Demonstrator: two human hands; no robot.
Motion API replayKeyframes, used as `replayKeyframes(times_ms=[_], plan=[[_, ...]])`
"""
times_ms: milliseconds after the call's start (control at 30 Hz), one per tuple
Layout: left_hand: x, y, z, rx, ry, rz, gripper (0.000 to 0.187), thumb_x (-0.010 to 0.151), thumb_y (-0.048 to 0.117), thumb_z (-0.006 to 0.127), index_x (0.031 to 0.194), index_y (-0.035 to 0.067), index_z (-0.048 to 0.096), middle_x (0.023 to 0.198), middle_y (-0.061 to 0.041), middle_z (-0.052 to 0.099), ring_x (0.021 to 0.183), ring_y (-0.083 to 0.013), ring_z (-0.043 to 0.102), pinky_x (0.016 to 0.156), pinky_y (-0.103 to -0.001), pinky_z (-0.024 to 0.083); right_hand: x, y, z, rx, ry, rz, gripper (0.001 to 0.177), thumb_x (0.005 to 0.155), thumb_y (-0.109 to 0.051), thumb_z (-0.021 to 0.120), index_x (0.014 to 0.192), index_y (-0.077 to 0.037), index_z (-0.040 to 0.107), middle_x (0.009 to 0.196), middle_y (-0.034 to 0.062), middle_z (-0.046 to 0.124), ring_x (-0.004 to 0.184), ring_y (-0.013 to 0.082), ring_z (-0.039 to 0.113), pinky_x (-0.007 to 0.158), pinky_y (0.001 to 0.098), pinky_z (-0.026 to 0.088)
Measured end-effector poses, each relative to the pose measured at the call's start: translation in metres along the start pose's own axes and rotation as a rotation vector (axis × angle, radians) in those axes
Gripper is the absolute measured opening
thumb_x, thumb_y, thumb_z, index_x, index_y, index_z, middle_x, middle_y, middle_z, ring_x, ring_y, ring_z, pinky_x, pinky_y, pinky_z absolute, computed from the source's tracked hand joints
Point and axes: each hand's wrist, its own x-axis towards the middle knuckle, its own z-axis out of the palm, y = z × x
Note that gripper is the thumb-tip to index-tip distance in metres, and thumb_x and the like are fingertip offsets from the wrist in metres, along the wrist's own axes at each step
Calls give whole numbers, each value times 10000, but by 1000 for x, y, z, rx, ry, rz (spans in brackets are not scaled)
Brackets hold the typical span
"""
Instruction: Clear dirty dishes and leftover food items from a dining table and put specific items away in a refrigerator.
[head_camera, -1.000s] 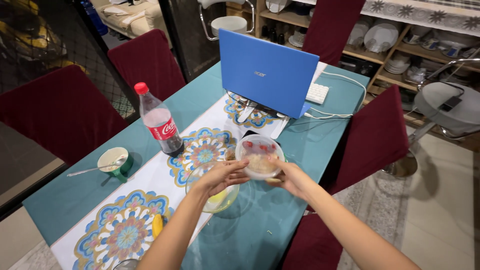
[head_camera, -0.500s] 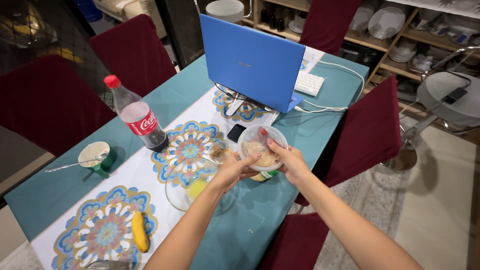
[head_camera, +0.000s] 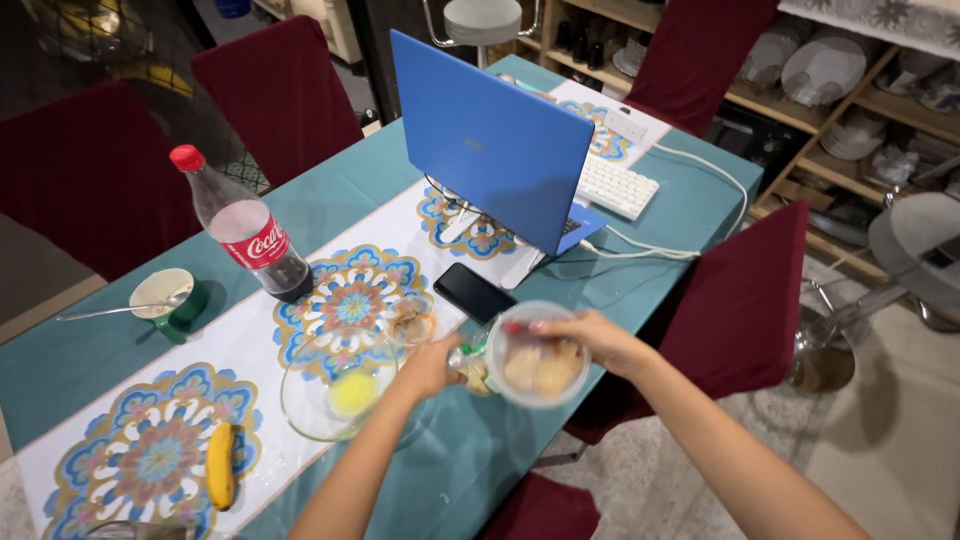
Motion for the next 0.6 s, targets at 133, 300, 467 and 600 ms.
replayKeyframes(times_ms=[133,300,467,600], plan=[[2,20,-19,-300,-9,12,530,755,249,832,1262,166,699,1016,-139,754,909,-266,711,832,-382,550,-1,-22,22,-440,-39,-116,665,721,-434,830,1281,-91,726,1209,87,737,1019,228,683,834,358,543],[-6,21,-67,-558,18,108,325,926,335,721,1063,41,740,941,-45,759,871,-110,681,776,-307,544,-1,-55,58,-419,-378,-105,713,713,-458,834,1339,-166,655,1186,46,749,1075,122,689,917,265,523],[-7,9,-81,-873,55,65,393,939,430,716,1064,70,622,955,-54,686,873,-150,658,759,-307,548,21,-52,62,-287,-363,-54,623,813,-435,816,1225,28,750,1069,112,752,925,183,712,800,311,562],[-18,23,-104,-1032,-54,-6,505,982,531,632,1176,77,531,1174,-82,617,1073,-168,638,886,-378,553,-17,-72,75,130,-316,-29,545,836,-345,756,1237,17,684,1113,103,770,927,192,759,839,337,621]])
